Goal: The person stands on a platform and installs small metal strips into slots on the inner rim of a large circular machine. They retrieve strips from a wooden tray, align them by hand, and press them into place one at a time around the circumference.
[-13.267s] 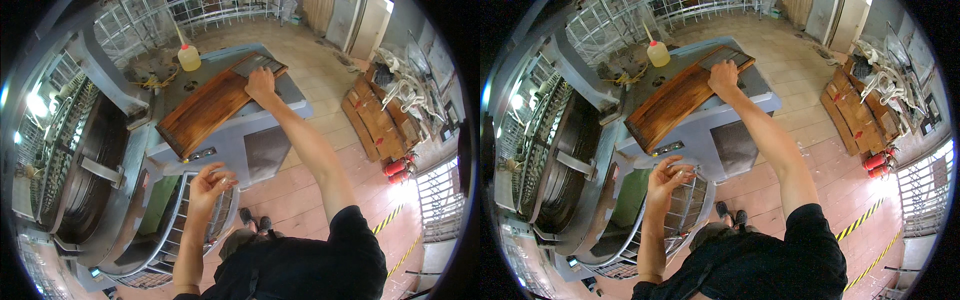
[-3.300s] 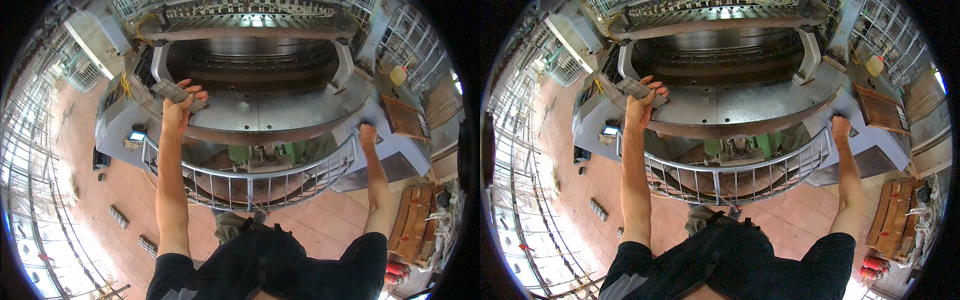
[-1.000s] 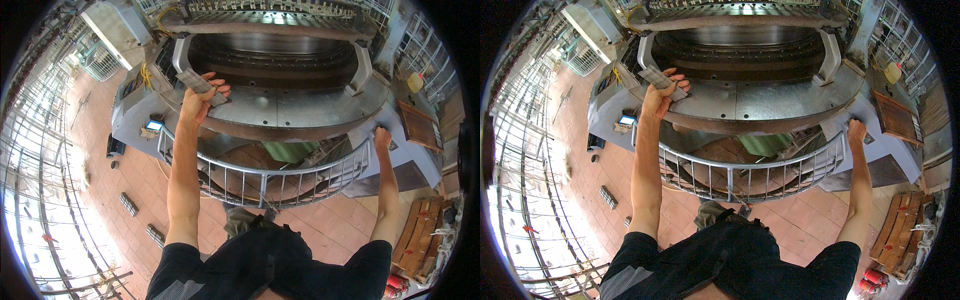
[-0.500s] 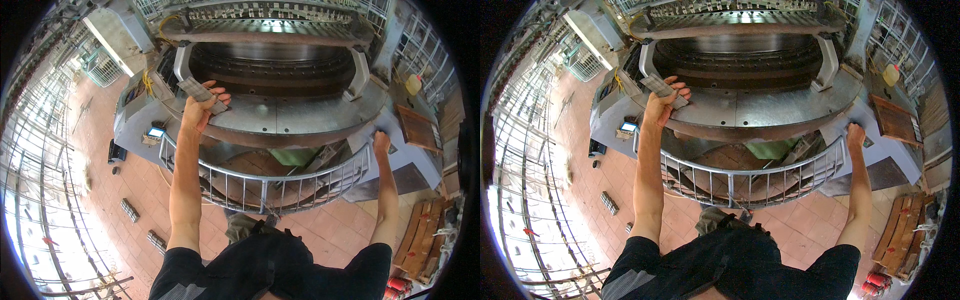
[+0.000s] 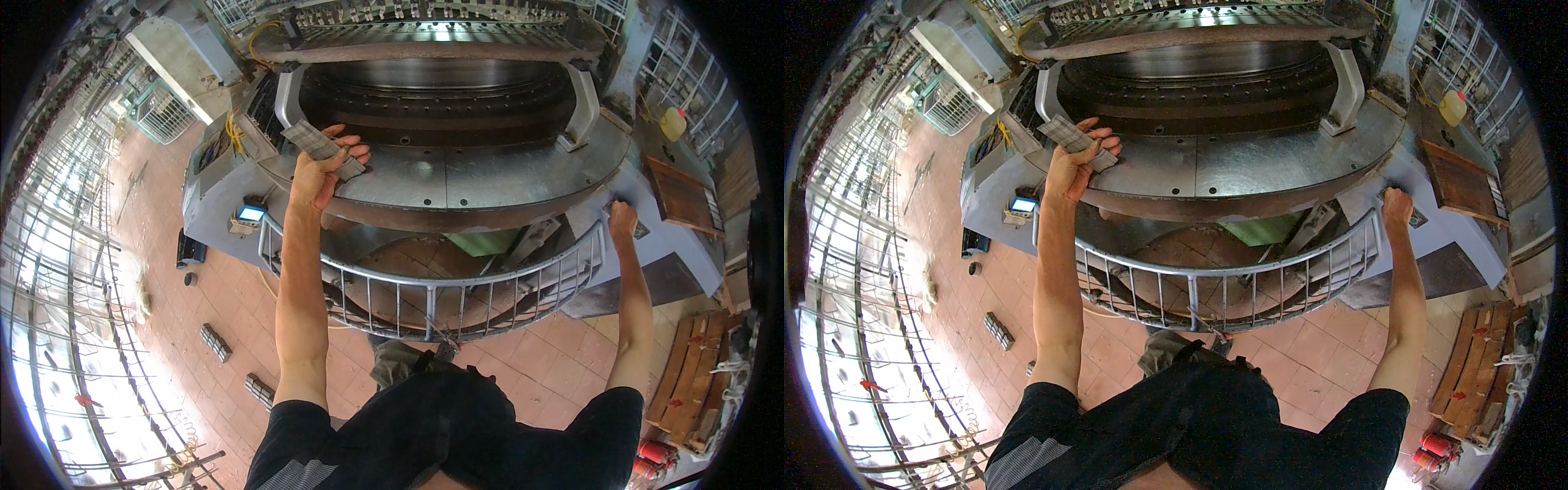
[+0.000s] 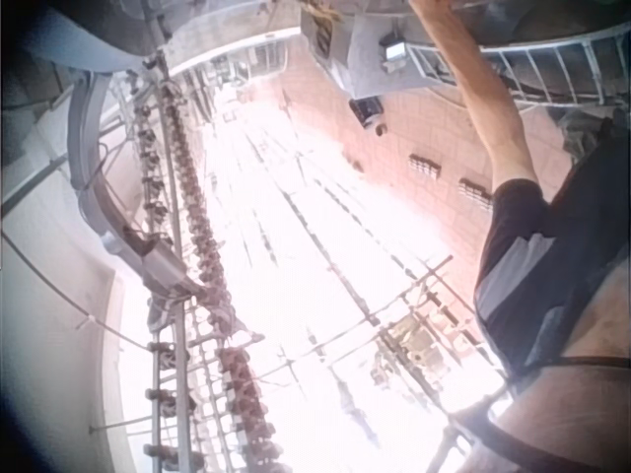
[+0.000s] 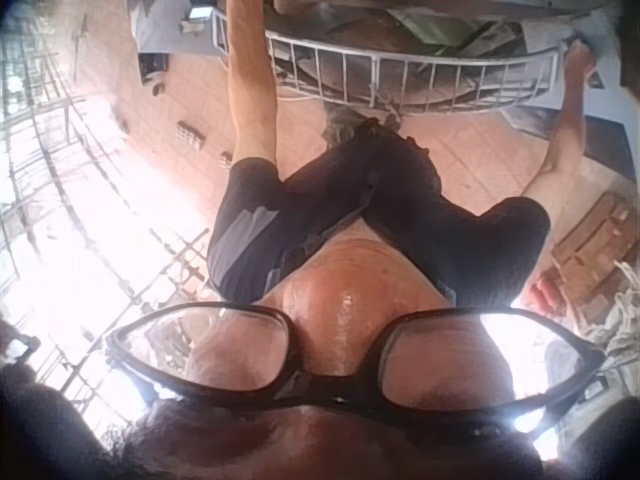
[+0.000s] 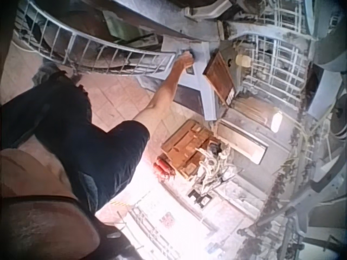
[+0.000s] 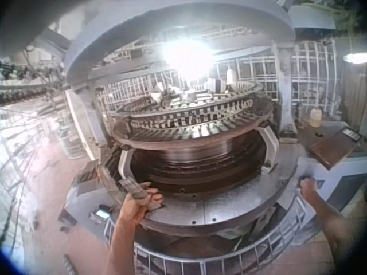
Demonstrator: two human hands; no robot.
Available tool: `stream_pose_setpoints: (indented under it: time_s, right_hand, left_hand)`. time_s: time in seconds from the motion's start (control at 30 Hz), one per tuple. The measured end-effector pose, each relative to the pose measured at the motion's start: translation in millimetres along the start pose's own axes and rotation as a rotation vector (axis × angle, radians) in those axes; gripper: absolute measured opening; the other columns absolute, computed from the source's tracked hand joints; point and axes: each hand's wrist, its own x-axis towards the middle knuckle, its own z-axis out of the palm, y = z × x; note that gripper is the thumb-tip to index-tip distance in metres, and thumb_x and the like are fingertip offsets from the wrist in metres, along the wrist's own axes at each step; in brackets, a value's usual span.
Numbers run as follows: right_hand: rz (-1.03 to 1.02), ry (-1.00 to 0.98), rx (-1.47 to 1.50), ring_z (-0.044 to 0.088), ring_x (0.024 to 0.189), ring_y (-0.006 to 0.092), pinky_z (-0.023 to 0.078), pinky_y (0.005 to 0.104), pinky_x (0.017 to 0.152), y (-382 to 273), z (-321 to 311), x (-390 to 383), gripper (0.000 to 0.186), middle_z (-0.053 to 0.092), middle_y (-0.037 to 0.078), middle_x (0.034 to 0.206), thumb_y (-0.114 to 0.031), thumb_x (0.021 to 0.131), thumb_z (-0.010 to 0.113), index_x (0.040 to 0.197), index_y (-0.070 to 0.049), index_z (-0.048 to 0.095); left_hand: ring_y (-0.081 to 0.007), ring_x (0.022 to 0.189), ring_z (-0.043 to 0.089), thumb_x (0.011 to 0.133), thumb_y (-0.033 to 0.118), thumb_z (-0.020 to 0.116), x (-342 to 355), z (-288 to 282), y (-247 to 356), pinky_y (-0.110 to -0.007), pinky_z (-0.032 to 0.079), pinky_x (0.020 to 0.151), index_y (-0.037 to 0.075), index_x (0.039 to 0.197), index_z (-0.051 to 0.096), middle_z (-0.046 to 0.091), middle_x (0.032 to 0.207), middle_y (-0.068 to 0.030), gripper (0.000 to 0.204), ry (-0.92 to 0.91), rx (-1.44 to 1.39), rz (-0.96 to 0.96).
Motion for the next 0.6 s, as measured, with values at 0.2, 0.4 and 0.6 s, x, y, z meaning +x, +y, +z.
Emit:
stream_pose_setpoints:
  time_s: [0.2, 0.4, 0.6]
  right_hand:
    - [-0.006, 0.003, -0.005, 0.072, 0.084, 0.0359, 0.058, 0.0457, 0.075, 2, 3, 0, 0.019, 0.072, 0.018, 0.088, -0.012, 0.093, 0.057, 0.084, -0.007, 0.072]
    - [-0.018, 0.006, -0.006, 0.072, 0.084, 0.0365, 0.058, 0.0465, 0.077, 5, 9, 1, 0.024, 0.072, 0.018, 0.089, -0.014, 0.096, 0.052, 0.083, -0.006, 0.072]
    - [0.030, 0.049, 0.074, 0.069, 0.085, 0.0404, 0.055, 0.0500, 0.079, 1, 9, 1, 0.015, 0.069, 0.020, 0.083, -0.011, 0.089, 0.059, 0.078, -0.005, 0.067]
  left_hand:
    - [-0.0387, 0.106, 0.069, 0.091, -0.014, 0.052, -1, 1, 1, -0.051, 0.059, 0.096, -0.008, 0.138, 0.042, 0.065, 0.115, -0.0244, 0.048, 0.011, -0.002, -0.007]
    - [-0.0384, 0.106, 0.068, 0.091, -0.013, 0.053, -1, 2, 1, -0.051, 0.059, 0.096, -0.008, 0.138, 0.041, 0.064, 0.115, -0.0240, 0.049, 0.016, 0.010, -0.010]
    - [-0.0380, 0.106, 0.069, 0.091, -0.013, 0.054, -1, 1, 1, -0.051, 0.059, 0.096, -0.008, 0.138, 0.041, 0.064, 0.116, -0.0246, 0.050, 0.004, -0.006, -0.012]
